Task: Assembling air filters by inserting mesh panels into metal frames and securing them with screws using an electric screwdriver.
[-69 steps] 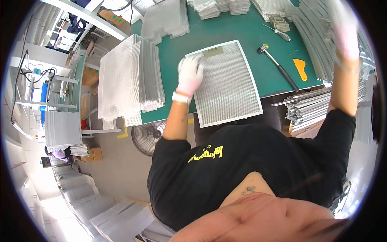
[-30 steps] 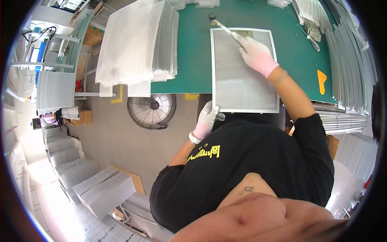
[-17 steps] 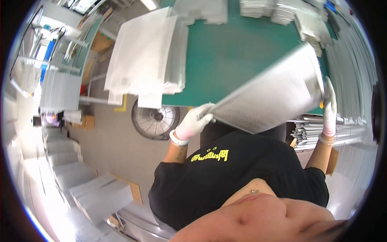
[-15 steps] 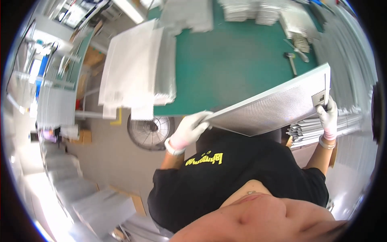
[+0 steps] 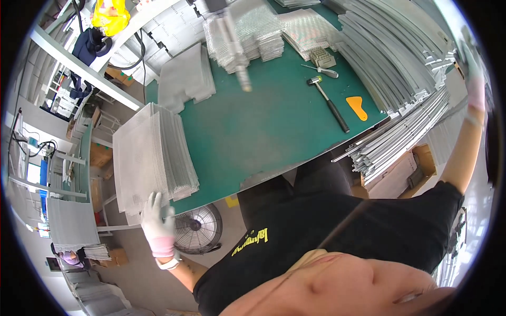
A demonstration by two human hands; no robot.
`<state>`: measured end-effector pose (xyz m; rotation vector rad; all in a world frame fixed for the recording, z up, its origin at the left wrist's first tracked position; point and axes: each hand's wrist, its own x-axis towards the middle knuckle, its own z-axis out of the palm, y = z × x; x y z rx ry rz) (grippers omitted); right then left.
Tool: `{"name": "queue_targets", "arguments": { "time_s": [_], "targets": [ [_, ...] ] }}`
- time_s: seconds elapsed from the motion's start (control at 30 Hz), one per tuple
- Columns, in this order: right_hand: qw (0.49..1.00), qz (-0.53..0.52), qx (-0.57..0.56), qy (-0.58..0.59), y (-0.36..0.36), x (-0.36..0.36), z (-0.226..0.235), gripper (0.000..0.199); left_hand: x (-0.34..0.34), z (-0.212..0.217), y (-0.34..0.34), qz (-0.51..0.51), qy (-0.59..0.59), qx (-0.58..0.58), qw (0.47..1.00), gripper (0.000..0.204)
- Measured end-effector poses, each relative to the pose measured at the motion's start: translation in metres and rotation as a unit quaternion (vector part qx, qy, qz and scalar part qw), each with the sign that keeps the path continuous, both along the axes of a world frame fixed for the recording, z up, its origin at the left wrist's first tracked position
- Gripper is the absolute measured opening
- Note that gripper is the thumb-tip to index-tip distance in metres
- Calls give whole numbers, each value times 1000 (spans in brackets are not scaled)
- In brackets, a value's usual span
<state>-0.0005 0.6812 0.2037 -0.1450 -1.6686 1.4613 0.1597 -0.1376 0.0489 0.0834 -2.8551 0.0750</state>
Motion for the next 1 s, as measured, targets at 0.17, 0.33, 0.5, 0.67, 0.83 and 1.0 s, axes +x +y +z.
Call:
{"name": "queue_targets", "arguments": {
  "time_s": [0.17,0.33,0.5,0.67,0.83,1.0],
  "targets": [
    [896,-156,198,-366,51,-42,1,53,-10,57,-12,85,322,31,942,35],
    [903,-256,345,13,-38,-7,-38,53,-18,73,71,-120,375,49,918,39],
    [950,70,304,-35,-212,14,-158,30,-70,-7,184,-354,24,228,907,60],
    [791,390,461,-98,-352,-41,-286,45,-114,-151,276,-315,-231,250,886,83],
    [763,308,562,-83,-382,-94,-305,50,-153,-153,237,-369,-148,343,851,53],
    [892,10,432,132,-380,-224,-172,38,-213,-127,160,-175,0,357,917,52]
  ]
}}
